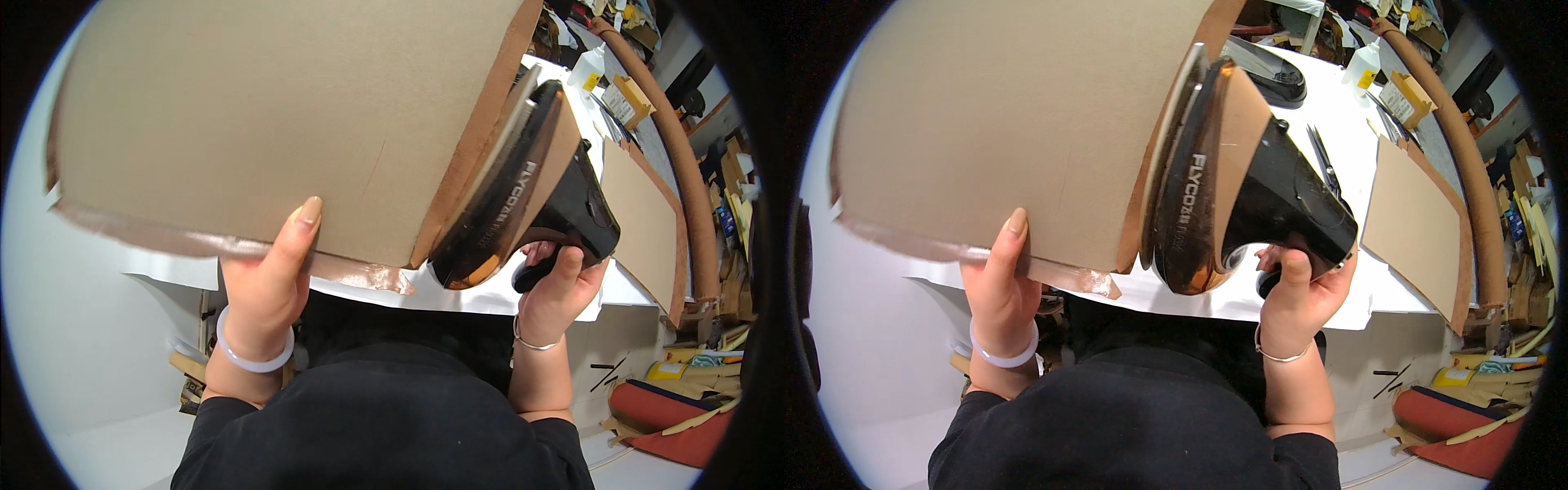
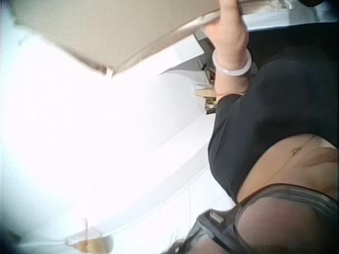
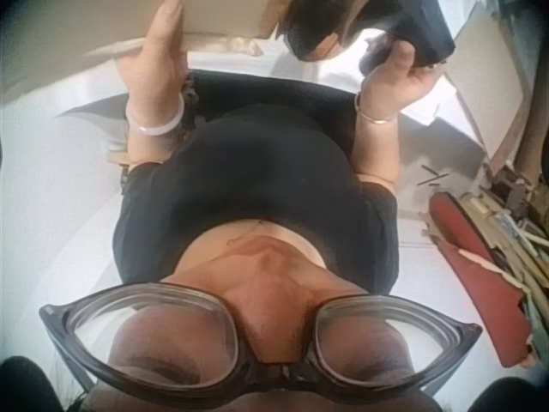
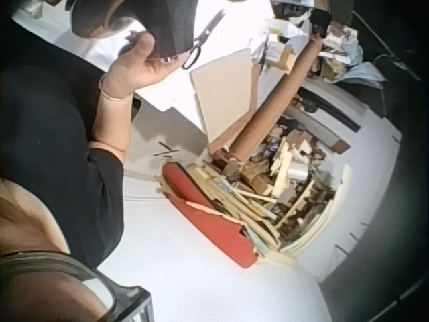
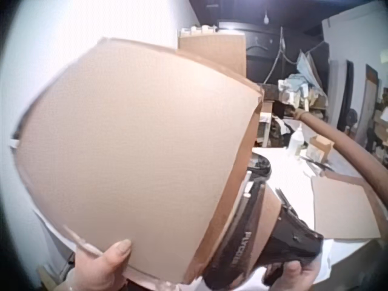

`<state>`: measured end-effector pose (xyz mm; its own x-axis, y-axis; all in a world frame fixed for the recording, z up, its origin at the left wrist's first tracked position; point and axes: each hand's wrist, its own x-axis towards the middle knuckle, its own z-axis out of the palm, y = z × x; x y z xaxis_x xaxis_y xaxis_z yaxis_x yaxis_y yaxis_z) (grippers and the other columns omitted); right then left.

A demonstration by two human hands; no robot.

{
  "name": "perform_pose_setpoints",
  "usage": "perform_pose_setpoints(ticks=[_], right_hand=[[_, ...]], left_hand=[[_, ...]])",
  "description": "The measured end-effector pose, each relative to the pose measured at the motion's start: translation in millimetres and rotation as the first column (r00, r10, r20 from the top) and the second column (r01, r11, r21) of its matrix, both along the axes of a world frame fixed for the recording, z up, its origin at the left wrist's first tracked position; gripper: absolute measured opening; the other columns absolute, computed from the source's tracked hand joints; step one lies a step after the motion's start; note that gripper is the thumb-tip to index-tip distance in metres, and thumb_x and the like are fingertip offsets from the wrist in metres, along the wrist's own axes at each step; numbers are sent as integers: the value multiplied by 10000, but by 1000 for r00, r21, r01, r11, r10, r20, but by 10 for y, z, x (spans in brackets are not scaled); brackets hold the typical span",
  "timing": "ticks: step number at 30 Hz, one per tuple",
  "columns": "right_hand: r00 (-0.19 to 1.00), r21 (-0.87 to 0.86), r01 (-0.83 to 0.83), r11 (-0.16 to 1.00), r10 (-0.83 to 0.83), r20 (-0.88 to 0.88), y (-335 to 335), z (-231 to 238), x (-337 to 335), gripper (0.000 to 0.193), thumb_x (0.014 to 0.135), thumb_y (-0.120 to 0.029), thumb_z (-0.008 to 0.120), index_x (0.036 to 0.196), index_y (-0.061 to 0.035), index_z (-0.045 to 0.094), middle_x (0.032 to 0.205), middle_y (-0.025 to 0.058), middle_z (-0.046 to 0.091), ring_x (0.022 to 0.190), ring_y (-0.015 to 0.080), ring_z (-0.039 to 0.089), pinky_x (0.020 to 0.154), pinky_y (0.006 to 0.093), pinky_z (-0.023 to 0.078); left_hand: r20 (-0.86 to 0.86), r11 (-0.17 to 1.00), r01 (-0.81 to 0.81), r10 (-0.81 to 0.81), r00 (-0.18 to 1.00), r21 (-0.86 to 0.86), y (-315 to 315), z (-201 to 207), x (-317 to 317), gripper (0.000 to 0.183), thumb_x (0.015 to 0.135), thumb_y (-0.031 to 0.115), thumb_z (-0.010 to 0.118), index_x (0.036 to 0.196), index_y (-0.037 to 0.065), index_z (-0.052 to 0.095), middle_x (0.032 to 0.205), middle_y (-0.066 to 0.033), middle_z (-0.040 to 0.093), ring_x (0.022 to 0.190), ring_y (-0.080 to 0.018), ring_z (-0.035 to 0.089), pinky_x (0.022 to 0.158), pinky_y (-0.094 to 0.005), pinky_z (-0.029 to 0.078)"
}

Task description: The person irons a rectangular piece of cardboard on a white work surface. They repeatedly lift the cardboard to check the underside, then continue ironing the top surface. The person also uses scissors to trim a small edge of the cardboard before resuming ironing.

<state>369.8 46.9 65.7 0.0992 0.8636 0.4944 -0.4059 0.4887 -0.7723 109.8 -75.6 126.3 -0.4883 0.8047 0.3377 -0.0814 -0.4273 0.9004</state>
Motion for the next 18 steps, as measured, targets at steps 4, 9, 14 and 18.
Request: perform_pose_setpoints(ticks=[4,9,14,18], right_hand=[[999,33,-3,999,2,41,-6,-20,-24,629,972,-215,825,1452,2,482,965,97,712,735,139,670,666,271,569],[997,61,-36,997,32,69,-25,-24,-23,581,955,-78,821,1435,0,503,1070,77,715,848,110,675,742,247,575],[995,67,-4,998,-3,100,-27,-5,-41,575,946,-50,824,1424,8,509,1089,67,712,866,104,662,767,235,559],[998,78,-15,997,10,62,-22,2,-28,579,957,-71,817,1432,11,496,1065,75,704,844,118,664,750,252,561]], left_hand=[[-326,990,-115,134,936,77,-76,49,168,325,970,-10,733,1286,2,655,1238,-87,692,1116,-201,662,1011,-353,515],[-578,998,-37,-4,816,-59,-158,162,243,361,987,11,717,1339,17,633,1308,-102,671,1184,-209,641,1059,-362,488],[-528,991,-110,52,848,-79,-56,143,435,194,1041,86,685,1196,-17,737,1160,-88,756,1073,-190,697,944,-330,544],[-528,988,-144,92,844,-59,8,43,409,189,1041,90,697,1181,-30,738,1141,-68,750,1038,-178,689,949,-322,540]])
